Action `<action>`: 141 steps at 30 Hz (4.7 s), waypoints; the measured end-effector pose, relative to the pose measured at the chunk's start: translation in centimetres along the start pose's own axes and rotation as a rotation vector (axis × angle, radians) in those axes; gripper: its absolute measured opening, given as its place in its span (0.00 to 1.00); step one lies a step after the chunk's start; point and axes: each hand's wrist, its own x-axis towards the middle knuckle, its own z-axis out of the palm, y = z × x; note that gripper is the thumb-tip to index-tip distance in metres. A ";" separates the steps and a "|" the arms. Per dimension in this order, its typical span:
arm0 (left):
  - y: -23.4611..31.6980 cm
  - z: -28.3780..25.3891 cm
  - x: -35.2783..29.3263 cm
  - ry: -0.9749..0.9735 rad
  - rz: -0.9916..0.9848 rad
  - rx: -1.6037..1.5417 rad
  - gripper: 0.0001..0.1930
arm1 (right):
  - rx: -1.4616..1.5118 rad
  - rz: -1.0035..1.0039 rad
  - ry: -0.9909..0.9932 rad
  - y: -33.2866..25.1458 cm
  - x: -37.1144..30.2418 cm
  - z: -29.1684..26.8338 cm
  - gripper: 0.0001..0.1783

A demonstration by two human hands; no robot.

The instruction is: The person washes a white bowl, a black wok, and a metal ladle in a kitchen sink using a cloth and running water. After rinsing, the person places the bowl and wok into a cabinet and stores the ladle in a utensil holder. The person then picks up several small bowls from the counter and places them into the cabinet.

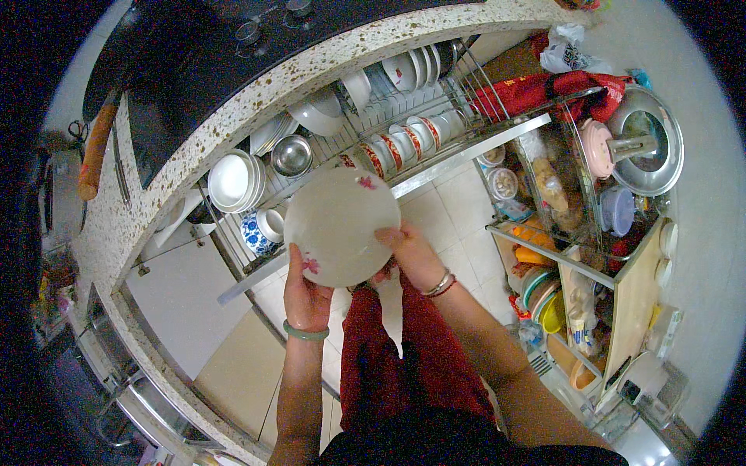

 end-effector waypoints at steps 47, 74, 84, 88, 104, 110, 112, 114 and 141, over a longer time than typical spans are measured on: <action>-11.2 16.1 27.6 -0.199 0.090 0.136 0.19 | -1.920 -0.603 0.492 -14.8 32.2 -7.0 0.11; -0.7 12.3 15.5 -0.306 0.218 -0.283 0.37 | 0.558 -0.263 -0.357 -11.6 12.6 -2.3 0.40; 6.5 2.3 1.0 -0.238 0.518 -0.545 0.33 | 0.526 -0.070 -0.638 -7.2 4.0 13.2 0.41; 9.4 -5.8 -6.8 -0.109 0.707 -0.607 0.30 | -0.038 -0.306 -0.879 -1.4 -0.2 22.0 0.37; 5.7 -50.0 -43.9 0.903 1.272 -1.137 0.24 | -0.394 0.735 -1.192 38.0 -28.9 54.8 0.28; 2.0 -61.0 -49.4 1.088 1.277 -1.252 0.18 | -0.666 0.676 -1.115 49.7 -31.9 60.2 0.31; 2.1 -63.3 -50.4 1.103 1.258 -1.216 0.16 | -0.786 0.600 -1.087 52.3 -32.2 61.4 0.27; 2.5 -64.5 -51.0 1.131 1.215 -1.179 0.14 | -0.934 0.581 -1.129 54.0 -31.7 62.8 0.24; 25.5 -62.4 -50.3 1.126 1.409 -0.496 0.15 | -0.748 -0.222 -1.286 40.8 -27.9 78.5 0.13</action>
